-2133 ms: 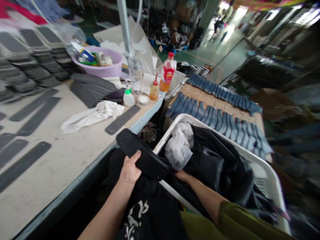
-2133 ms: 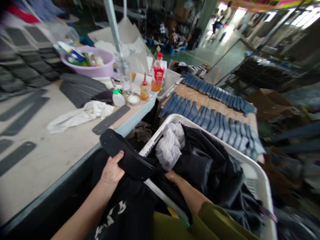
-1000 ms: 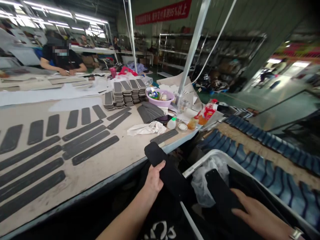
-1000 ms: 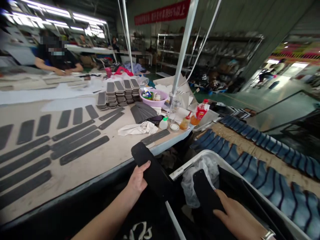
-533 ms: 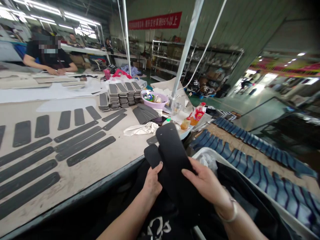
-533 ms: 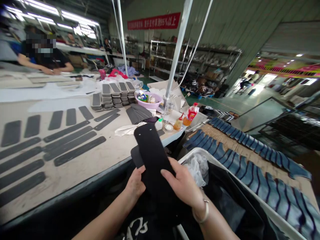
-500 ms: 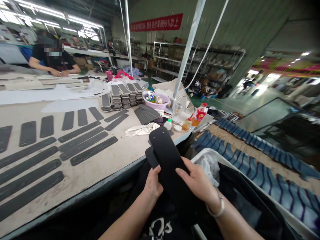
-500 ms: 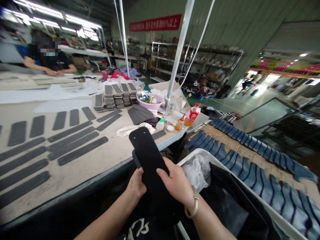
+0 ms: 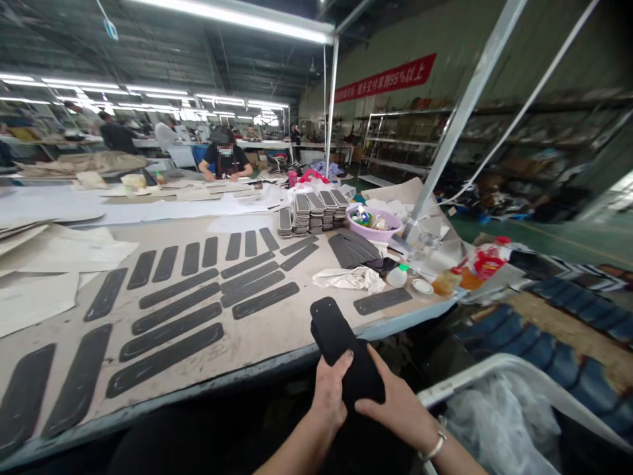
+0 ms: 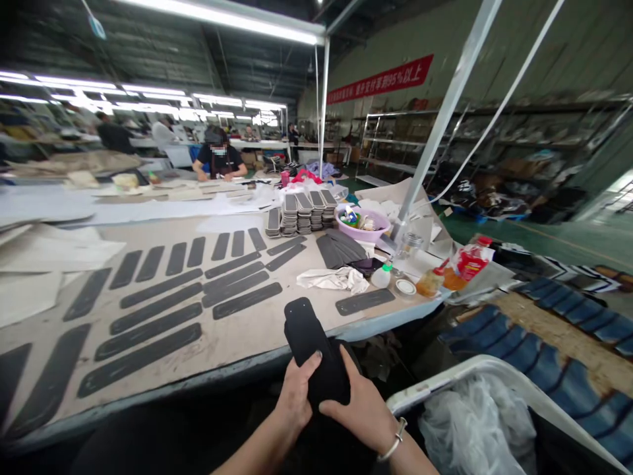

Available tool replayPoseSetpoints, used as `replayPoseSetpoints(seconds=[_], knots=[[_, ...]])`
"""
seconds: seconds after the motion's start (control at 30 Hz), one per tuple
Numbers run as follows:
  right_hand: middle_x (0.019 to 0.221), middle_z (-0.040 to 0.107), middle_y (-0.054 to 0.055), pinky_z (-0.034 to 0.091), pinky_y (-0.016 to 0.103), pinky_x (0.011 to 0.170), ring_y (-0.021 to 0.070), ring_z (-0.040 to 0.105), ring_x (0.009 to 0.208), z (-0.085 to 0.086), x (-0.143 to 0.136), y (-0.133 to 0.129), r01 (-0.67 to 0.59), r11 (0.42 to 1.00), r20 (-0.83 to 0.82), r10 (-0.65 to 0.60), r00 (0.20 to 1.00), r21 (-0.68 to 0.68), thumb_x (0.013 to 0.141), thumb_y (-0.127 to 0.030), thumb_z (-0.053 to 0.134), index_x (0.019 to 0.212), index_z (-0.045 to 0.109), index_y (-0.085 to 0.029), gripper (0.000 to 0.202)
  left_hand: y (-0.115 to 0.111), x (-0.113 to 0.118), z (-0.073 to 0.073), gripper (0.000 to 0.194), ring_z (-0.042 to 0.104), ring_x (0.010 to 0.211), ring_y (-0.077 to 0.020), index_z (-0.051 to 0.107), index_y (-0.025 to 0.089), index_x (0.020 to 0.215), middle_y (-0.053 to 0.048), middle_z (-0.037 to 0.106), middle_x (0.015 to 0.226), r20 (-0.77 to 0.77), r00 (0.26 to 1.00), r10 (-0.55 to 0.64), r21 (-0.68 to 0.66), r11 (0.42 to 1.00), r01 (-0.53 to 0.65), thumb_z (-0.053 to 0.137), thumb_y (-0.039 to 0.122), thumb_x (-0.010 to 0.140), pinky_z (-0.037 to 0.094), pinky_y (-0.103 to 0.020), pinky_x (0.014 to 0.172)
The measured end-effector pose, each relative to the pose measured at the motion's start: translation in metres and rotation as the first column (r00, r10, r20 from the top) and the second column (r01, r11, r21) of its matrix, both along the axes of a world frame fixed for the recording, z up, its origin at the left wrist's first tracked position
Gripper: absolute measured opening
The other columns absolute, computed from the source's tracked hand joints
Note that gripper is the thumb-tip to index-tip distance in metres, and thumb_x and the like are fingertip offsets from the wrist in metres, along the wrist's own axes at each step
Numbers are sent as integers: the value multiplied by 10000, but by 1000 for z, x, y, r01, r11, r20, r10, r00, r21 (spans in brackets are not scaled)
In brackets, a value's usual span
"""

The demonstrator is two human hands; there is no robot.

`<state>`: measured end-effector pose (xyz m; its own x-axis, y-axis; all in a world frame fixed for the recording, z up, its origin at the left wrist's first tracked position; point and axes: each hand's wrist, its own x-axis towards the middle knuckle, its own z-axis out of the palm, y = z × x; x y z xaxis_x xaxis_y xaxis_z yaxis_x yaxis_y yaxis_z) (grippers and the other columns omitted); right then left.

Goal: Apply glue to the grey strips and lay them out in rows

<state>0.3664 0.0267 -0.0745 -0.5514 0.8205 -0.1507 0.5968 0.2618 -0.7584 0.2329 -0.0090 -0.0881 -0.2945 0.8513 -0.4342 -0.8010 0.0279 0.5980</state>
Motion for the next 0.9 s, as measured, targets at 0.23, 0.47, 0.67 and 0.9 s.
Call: replayPoseSetpoints(seconds=[0.23,0.47,0.67,0.9], knots=[[1034,664,38,499,370,856,241,616,932,43,-65,41,-43,996,-445,76,892,83,632,-291,777,1127,561,-189,549,28,-69,83,585,638,871,-228,594,164,1106,-59,684,967,-645,749,149,224,975,-2,815,234,569,513,-339,823],[1037,637,33,501,323,838,205,601,922,32,-149,84,-11,959,-550,172,817,284,719,-326,723,1143,518,-184,492,61,-136,91,609,622,881,-223,571,177,1055,-43,663,938,-812,494,311,304,948,-97,832,202,505,486,-335,858],[1007,655,57,507,318,783,219,632,908,-20,-171,83,-30,960,-420,150,895,279,725,-190,615,1119,487,-186,414,65,-144,8,725,598,1006,-244,479,181,1143,-76,621,1054,-809,515,283,206,958,-201,825,209,507,455,-368,926],[951,637,115,491,343,732,254,632,833,-15,-163,64,43,949,-230,32,973,312,741,-153,535,1179,446,-140,447,67,-124,-1,816,533,1143,-242,441,210,1231,-83,562,1215,-720,632,285,237,958,-162,813,180,506,386,-342,1019]])
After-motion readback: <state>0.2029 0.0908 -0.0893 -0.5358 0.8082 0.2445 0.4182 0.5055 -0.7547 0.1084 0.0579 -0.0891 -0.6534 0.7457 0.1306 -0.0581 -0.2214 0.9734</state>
